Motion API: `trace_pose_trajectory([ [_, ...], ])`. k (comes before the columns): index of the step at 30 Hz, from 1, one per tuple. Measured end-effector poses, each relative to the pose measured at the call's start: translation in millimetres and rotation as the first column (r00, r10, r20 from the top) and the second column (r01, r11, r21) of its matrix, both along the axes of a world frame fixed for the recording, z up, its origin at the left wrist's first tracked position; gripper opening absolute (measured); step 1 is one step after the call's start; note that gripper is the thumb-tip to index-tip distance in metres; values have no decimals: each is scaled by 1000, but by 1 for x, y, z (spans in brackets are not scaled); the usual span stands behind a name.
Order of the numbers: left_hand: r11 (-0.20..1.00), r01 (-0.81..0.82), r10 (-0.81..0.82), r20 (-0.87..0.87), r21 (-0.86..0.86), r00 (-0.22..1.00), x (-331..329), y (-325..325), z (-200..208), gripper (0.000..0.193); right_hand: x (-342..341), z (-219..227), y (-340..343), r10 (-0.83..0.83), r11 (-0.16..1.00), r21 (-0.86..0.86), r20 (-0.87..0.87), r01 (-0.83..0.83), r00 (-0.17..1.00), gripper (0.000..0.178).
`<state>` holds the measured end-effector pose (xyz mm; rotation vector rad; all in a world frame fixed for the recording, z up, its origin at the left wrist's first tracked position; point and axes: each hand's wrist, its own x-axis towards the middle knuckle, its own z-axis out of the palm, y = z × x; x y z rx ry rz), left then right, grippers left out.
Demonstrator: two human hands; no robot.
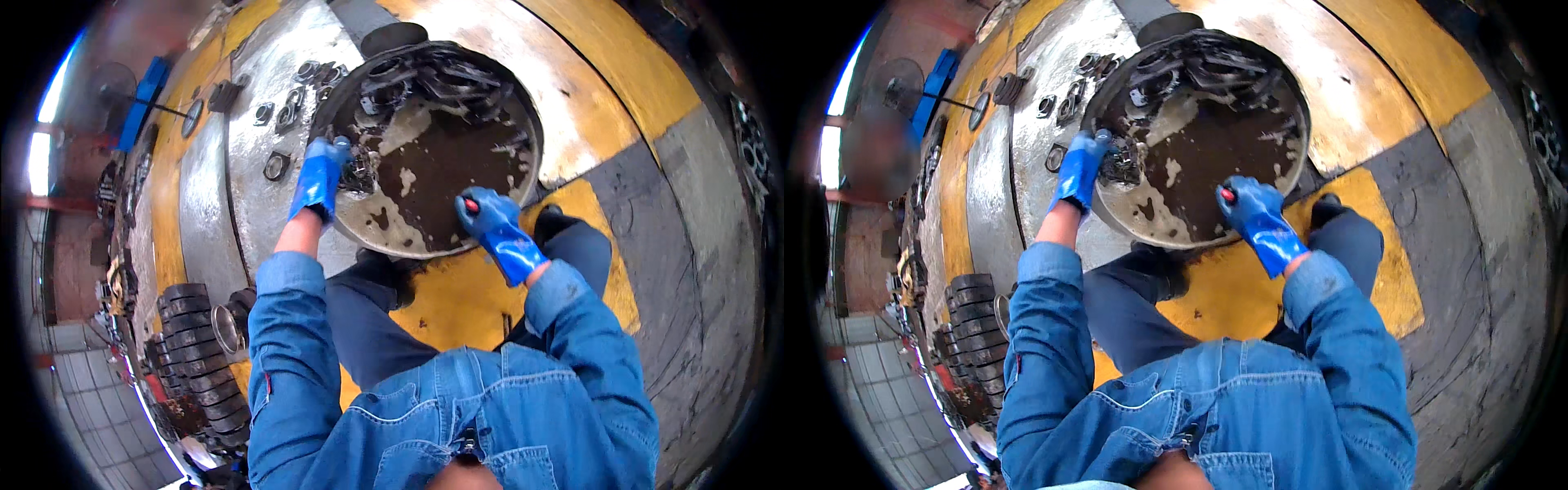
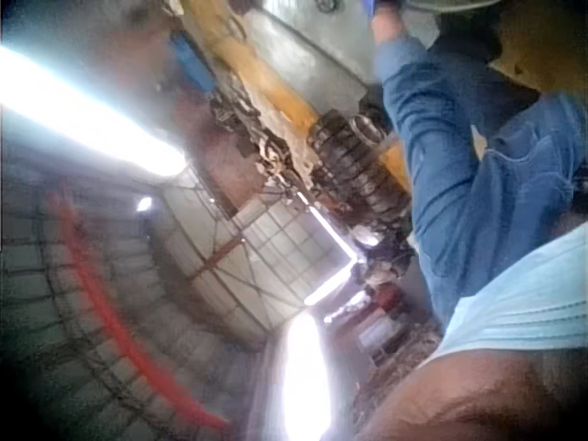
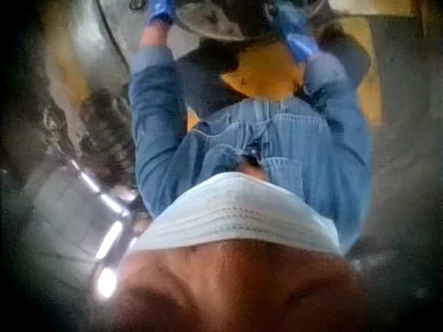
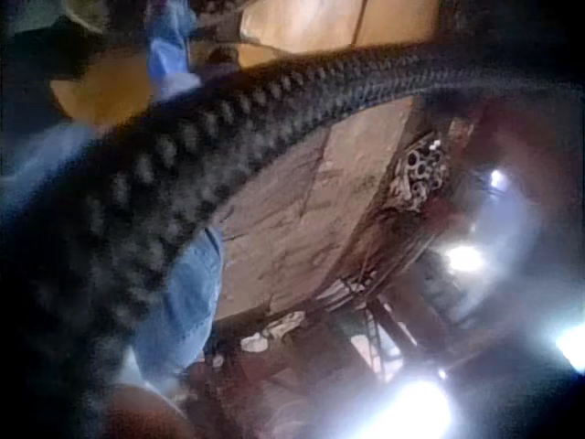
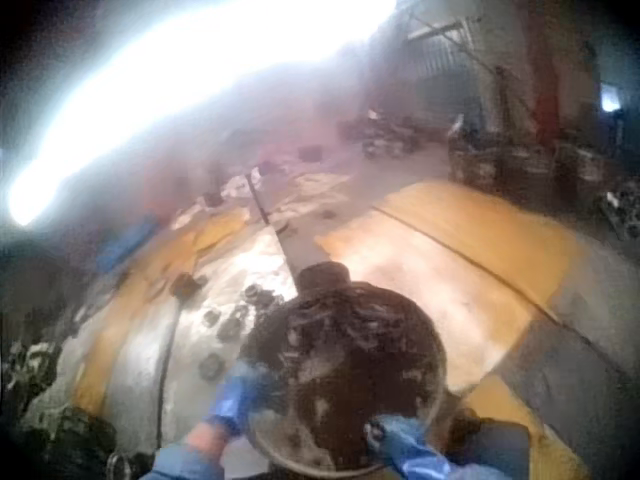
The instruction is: The person scrubs a greasy metal part with a red-handled brush while wearing blue gloves. They repeatedly dip the brush into a dark liquid in a metal basin and scrub the part's surface and crevices.
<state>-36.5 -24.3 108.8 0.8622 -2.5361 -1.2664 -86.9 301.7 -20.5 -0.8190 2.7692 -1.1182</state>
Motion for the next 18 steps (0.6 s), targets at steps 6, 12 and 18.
trace_pose_trajectory([
  [6, 991, 62, -68, 45, 123, 997, 28, 38, -37, 47, -30, 24, 0, 92, 996, -22, 328, -90, 940, 38],
  [12, 985, 147, -156, 103, 89, 982, 44, 77, -74, 46, -29, 74, -20, 596, 751, -319, -50, -578, 802, 20],
  [18, 989, 118, -136, 220, 92, 966, 31, 111, -56, 52, -39, 26, -38, 520, 850, 82, 32, -521, 854, 18],
])
